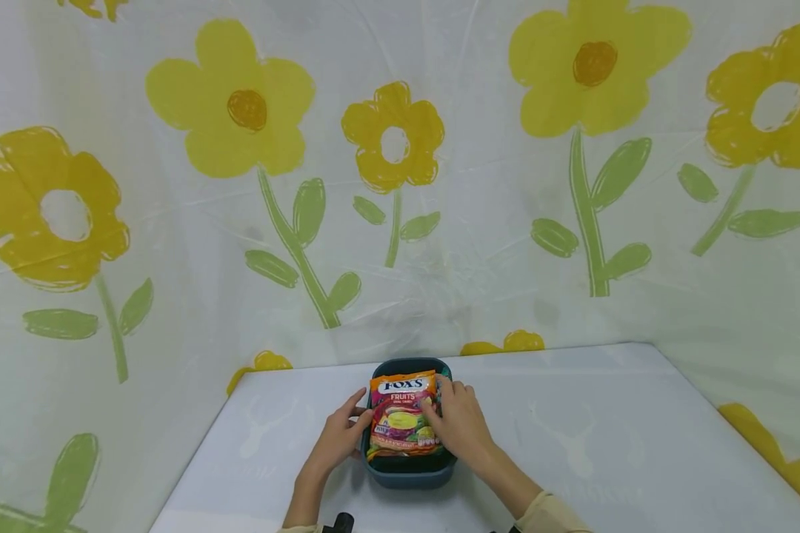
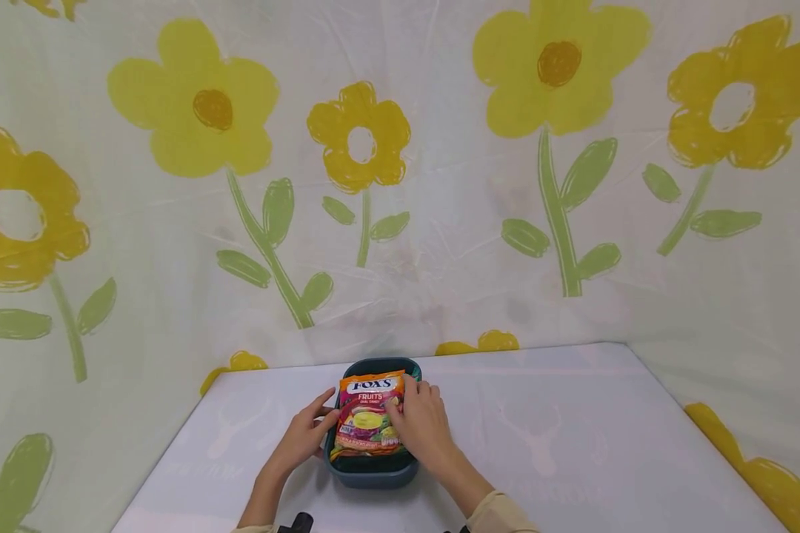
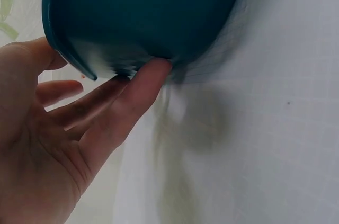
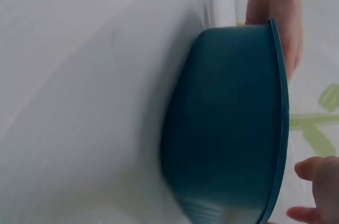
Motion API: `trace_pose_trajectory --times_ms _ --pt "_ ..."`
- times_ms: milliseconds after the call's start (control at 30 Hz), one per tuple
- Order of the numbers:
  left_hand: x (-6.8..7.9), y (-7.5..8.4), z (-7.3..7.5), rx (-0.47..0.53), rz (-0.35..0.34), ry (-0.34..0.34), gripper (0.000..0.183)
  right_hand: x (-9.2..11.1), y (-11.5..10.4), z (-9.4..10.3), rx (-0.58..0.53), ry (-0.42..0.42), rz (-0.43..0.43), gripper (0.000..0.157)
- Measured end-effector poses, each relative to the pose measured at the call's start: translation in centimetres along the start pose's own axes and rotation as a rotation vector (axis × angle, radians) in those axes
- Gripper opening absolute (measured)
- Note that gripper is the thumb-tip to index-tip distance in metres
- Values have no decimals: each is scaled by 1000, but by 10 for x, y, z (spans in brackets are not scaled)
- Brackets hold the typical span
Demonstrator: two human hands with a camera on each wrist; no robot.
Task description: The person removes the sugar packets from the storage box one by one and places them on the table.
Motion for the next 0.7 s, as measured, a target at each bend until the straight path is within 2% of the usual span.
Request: trace_pose_trajectory --times_ms 167,267,567,700 --pt "1 -1 1 8 0 -8 59 2 -9 -4 -49 -56 10 59" --pt "1 -1 1 12 1 -15 58 1 -13 -5 -65 -75 -14 61" --pt "-1 1 1 29 2 -28 55 -2 -20 -3 -92 -56 -45 63" --pt "-1 2 2 17 -7 -24 54 -6 -18 -2 -216 -55 -84 62"
Point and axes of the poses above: each hand's wrist, its own x-axis away from the middle knuckle, its own z-axis out of the back of the hand, y = z × x, the point moved 2 cm from there along -x, towards the middle knuckle, and after that the axes turned 2 degrees about -x, right-handed, at the moved point
